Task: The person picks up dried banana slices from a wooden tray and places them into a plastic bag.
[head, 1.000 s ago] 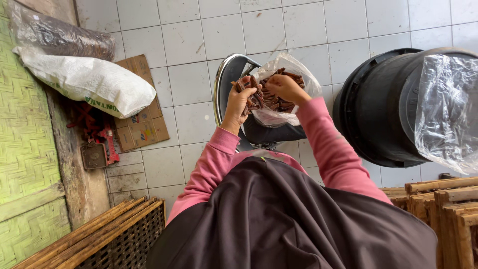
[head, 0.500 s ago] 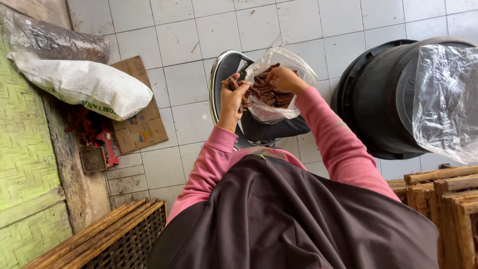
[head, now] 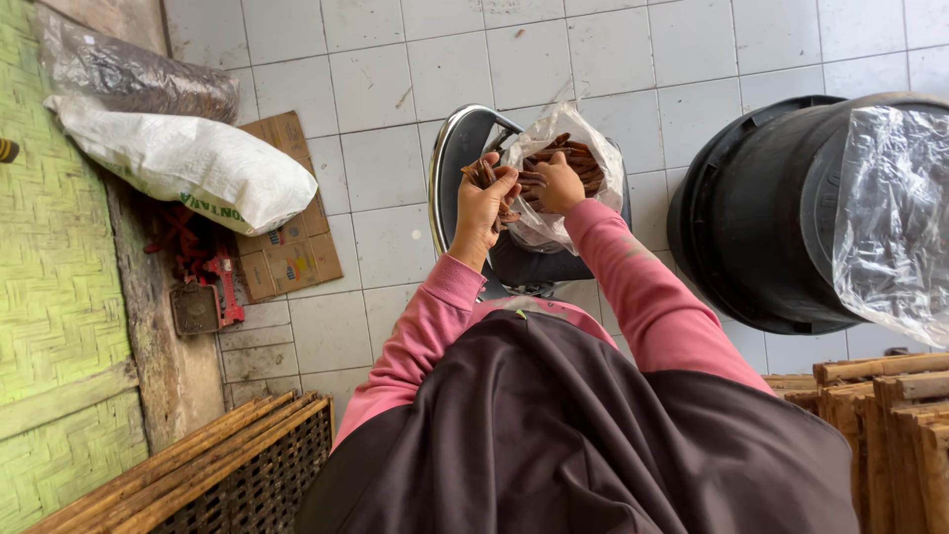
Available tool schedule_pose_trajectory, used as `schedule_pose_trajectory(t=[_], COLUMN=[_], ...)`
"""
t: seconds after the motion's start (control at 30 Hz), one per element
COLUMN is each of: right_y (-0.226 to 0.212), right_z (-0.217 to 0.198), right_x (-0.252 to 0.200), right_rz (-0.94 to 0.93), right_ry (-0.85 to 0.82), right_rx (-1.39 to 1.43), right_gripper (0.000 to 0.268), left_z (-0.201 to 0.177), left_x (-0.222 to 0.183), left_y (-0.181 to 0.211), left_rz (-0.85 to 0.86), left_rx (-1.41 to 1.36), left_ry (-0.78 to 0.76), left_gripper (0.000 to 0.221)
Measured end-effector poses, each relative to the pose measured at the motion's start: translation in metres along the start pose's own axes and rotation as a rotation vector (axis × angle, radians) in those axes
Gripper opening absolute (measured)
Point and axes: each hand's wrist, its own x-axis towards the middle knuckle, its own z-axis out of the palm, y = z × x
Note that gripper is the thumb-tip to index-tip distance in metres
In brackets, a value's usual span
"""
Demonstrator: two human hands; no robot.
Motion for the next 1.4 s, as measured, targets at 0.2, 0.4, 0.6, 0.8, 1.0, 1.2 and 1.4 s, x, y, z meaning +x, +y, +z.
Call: schedule_pose_trajectory(t=[0.2, 0.4, 0.6, 0.8, 1.0, 1.2, 1.4], right_y=[-0.012, 0.006, 0.023, 0.033, 0.006, -0.041, -0.079], right_z=[-0.087, -0.099, -0.013, 0.043, 0.021, -0.057, -0.139], right_x=[-0.014, 0.000, 0.036, 0.043, 0.019, -0.012, -0.056], right_rz=[0.332, 0.050, -0.026, -0.151, -0.257, 0.031, -0.088], right_ry=[-0.397, -0.220, -0.115, -0.127, 0.141, 0.032, -0.120], right_rx=[1.515, 0.867, 0.287, -0.005, -0.241, 0.908, 0.964], right_gripper=[0.032, 0.021, 0.022, 0.013, 0.019, 0.008, 0.023], left_z=[0.011, 0.008, -0.009, -0.013, -0.009, 0.002, 0.020], left_x=[0.011, 0.018, 0.016, -0.001, 0.000, 0.009, 0.009], left_y=[-0.010, -0.018, -0.003, 0.015, 0.008, -0.001, -0.009], left_rz=[0.016, 0.029, -0.118, -0.213, -0.122, -0.124, -0.150], left_rx=[0.054, -0.044, -0.316, -0.450, -0.424, -0.413, -0.349], left_ry=[-0.060, -0.020, -0.074, -0.170, -0.236, -0.186, -0.244], left_gripper=[0.044, 0.034, 0.024, 0.019, 0.022, 0.030, 0.035])
